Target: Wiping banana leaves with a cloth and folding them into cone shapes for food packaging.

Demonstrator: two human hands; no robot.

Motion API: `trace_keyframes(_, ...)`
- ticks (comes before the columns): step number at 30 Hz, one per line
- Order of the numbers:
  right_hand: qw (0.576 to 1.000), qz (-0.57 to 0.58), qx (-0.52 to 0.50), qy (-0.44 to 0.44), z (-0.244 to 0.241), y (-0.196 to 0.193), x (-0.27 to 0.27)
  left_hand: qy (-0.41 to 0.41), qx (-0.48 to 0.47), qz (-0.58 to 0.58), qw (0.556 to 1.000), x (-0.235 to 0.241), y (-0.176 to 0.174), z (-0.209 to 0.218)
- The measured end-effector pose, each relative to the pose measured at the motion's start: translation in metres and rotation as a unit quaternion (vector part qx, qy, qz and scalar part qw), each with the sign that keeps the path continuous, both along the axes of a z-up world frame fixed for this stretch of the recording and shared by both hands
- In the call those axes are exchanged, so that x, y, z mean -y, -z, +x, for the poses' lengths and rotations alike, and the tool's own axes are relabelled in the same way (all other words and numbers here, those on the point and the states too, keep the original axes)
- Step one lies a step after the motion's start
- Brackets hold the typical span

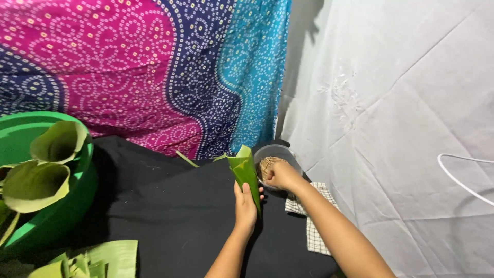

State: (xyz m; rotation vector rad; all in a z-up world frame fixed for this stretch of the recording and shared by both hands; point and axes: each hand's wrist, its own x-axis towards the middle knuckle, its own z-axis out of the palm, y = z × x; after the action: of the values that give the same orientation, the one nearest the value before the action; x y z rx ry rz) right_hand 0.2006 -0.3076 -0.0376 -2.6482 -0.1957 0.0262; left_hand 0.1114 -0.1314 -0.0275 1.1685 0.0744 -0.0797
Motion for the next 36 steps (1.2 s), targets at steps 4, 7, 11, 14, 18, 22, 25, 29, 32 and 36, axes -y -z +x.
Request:
trace_keyframes(4, 0.999, -0.032, -0.009, -0.004, 0.006, 0.004, -0.004, 0.008, 0.021, -0.004, 1.000, -0.001, -0.006, 0.000)
trace_keyframes(7, 0.999, -0.049, 0.001, 0.009, 0.006, 0.007, -0.003, 0.018, 0.016, -0.030, 0.999, -0.005, -0.005, 0.001)
trace_keyframes(11, 1.000, -0.026, -0.013, 0.006, 0.011, 0.009, 0.004, 0.023, -0.026, -0.063, 0.997, -0.012, -0.005, 0.003)
trace_keyframes(14, 1.000, 0.014, -0.002, 0.027, 0.002, -0.017, 0.006, 0.034, -0.039, -0.067, 0.996, -0.015, -0.004, 0.006)
trace_keyframes(18, 0.985, 0.098, -0.101, 0.101, -0.015, -0.061, 0.003, 0.044, -0.086, -0.024, 0.995, -0.015, -0.029, 0.003)
trace_keyframes(22, 0.964, 0.210, -0.104, 0.124, -0.030, -0.055, 0.002, 0.045, -0.077, -0.015, 0.996, -0.016, -0.025, 0.005)
trace_keyframes(25, 0.958, 0.233, -0.081, 0.145, -0.047, -0.059, -0.006, 0.036, -0.070, -0.026, 0.997, -0.017, -0.026, 0.005)
trace_keyframes(29, 0.940, 0.287, 0.072, 0.168, -0.056, -0.045, -0.017, 0.038, -0.072, -0.047, 0.996, -0.017, -0.020, 0.008)
trace_keyframes(32, 0.934, 0.266, 0.212, 0.109, -0.067, -0.046, -0.033, 0.045, -0.089, -0.051, 0.994, -0.019, -0.022, 0.008)
trace_keyframes(36, 0.910, 0.143, 0.388, -0.023, -0.071, -0.038, -0.047, 0.030, -0.078, -0.013, 0.996, -0.023, -0.014, 0.011)
